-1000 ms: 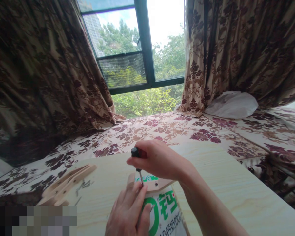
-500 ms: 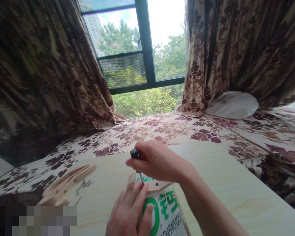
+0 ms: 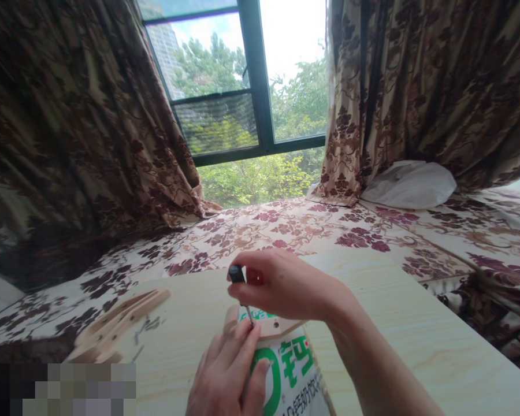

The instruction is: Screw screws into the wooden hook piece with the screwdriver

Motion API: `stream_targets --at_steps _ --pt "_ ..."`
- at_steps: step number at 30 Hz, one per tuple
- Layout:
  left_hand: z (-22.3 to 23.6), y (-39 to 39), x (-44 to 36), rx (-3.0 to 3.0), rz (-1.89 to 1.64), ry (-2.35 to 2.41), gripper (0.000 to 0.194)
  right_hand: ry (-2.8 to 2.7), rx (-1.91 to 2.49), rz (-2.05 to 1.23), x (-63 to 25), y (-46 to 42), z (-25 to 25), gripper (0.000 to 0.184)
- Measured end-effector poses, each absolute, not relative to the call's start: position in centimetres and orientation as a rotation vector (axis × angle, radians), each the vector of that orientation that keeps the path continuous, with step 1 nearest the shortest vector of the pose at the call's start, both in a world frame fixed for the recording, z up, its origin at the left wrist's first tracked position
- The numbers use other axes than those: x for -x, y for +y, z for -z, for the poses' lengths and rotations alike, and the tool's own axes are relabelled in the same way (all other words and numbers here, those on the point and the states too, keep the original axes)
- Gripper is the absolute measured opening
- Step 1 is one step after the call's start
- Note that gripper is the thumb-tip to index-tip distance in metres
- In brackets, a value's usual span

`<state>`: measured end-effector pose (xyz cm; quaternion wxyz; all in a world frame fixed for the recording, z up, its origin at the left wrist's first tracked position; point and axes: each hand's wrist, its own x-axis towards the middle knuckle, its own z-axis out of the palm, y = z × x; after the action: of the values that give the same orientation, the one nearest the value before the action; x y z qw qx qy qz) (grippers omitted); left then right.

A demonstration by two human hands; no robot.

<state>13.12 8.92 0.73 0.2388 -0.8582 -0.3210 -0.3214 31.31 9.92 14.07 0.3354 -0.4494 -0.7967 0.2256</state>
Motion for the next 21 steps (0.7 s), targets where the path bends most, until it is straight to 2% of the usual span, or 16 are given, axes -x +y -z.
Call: stream_targets --at_steps 6,8,12,17,21 --pt "-0.7 8.6 -13.5 2.360 0.944 -0.974 0.035 -2.025 1.238 -0.520 -31.1 10.7 -13.6 0.026" --pt "-0.6 8.3 -13.9 2.363 0.991 -1.042 0.035 -2.009 1.225 -0.521 -31.2 10.8 -13.6 0.024" --pt "-0.5 8.3 -13.9 2.367 0.978 -1.053 0.036 -2.021 1.143 -0.622 -31.4 10.4 -13.7 0.009" --pt "-0.9 8.8 -13.3 2.374 0.911 -0.873 0.038 -2.022 1.214 -0.553 -31.4 10.4 -13.8 0.020" --pt "-1.1 8.6 -13.4 2.355 0.922 -0.985 0.036 -2.009 1.241 -0.509 -31.5 10.4 -13.8 0.017"
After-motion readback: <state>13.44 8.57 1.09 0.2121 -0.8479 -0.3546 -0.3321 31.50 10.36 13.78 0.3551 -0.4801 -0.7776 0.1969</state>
